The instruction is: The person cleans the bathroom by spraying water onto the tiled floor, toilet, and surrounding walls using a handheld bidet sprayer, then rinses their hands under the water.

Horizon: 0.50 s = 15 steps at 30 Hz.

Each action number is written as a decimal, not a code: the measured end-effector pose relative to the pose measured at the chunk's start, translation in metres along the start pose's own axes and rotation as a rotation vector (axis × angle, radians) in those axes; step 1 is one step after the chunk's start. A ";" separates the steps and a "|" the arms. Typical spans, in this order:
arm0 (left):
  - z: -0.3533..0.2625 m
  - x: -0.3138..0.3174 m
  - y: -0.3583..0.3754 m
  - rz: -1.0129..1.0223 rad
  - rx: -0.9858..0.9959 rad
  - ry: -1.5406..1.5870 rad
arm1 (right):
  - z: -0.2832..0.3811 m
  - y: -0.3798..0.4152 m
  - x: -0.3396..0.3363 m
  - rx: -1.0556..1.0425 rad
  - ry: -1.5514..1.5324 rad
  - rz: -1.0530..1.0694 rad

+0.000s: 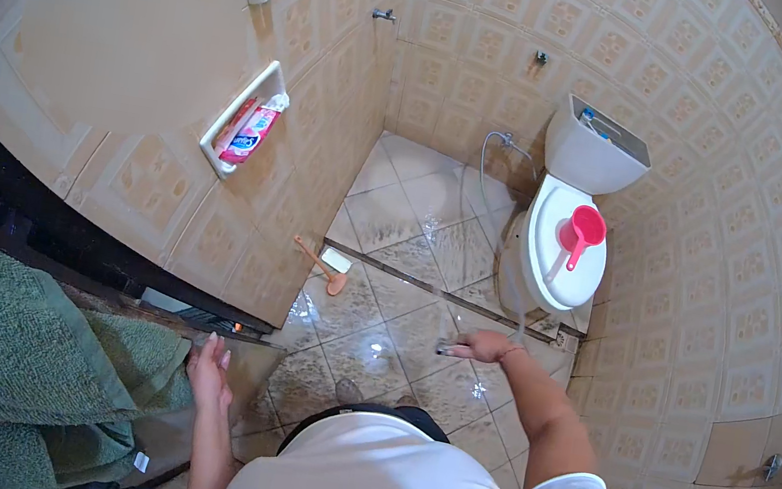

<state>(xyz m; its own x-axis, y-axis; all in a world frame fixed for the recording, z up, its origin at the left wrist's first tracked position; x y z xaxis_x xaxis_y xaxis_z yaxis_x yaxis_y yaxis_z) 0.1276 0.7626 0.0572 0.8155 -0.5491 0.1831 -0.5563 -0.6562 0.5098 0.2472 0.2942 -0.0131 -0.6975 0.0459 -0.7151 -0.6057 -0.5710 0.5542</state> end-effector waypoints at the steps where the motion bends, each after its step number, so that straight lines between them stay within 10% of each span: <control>1: -0.001 0.000 0.001 0.008 -0.002 0.012 | -0.007 0.015 -0.006 0.006 0.008 0.000; 15: -0.002 0.005 0.000 0.028 0.011 -0.035 | -0.023 0.030 -0.036 0.176 0.025 -0.011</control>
<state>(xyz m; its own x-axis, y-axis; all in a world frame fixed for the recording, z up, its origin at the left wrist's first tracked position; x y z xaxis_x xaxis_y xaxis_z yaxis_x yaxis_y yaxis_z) 0.1320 0.7602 0.0597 0.7935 -0.5849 0.1678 -0.5807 -0.6456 0.4960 0.2630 0.2570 0.0196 -0.6819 0.0301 -0.7308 -0.6727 -0.4182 0.6105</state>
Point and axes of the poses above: each hand's wrist, its own y-axis away from the middle knuckle, its own x-axis out of the palm, z = x × y, the point moved 7 cm from there along -y, towards the middle knuckle, and after that the axes turned 1 degree about y, right-handed, at the moved point
